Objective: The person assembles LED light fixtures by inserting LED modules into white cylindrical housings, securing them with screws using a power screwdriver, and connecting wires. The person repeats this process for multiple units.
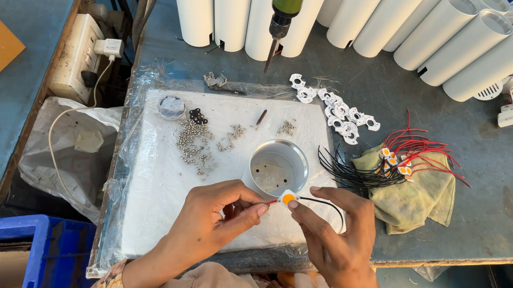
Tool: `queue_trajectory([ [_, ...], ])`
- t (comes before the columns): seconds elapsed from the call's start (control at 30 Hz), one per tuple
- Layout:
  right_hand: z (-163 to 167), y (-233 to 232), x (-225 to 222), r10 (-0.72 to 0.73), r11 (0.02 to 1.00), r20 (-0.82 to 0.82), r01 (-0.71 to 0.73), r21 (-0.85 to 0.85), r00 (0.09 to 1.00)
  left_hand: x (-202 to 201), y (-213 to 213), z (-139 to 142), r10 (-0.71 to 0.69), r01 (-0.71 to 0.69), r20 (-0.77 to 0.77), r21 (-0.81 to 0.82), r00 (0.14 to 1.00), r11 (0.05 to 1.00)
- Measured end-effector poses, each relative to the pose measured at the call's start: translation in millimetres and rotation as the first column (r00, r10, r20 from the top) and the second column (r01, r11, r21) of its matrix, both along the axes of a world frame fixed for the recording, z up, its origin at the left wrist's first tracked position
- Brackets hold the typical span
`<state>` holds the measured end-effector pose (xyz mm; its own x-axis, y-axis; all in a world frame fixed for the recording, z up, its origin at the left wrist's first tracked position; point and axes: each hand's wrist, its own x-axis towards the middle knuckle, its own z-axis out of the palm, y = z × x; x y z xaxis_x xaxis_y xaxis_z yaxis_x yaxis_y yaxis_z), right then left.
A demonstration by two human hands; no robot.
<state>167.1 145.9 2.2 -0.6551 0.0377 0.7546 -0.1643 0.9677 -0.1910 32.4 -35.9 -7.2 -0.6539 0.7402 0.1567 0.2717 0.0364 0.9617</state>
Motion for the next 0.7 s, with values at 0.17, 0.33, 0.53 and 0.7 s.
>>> queue_trajectory([
  [0.17,-3,8,6,0.011,0.998,0.028,-0.010,-0.060,1.000,0,3,2,-0.017,0.017,-0.011,0.013,1.000,1.000],
  [0.33,-5,13,10,0.028,1.000,0.075,-0.028,-0.001,0.997,0,5,4,-0.036,0.037,0.029,-0.027,0.999,0.999],
  [0.53,-11,13,11,0.110,0.993,0.129,-0.102,-0.067,0.986,2,7,2,-0.037,0.037,-0.021,-0.011,0.999,0.999],
  [0.7,-15,14,13,0.118,0.987,0.161,-0.098,-0.131,0.980,2,7,2,-0.043,0.042,-0.033,-0.022,0.999,0.999],
])
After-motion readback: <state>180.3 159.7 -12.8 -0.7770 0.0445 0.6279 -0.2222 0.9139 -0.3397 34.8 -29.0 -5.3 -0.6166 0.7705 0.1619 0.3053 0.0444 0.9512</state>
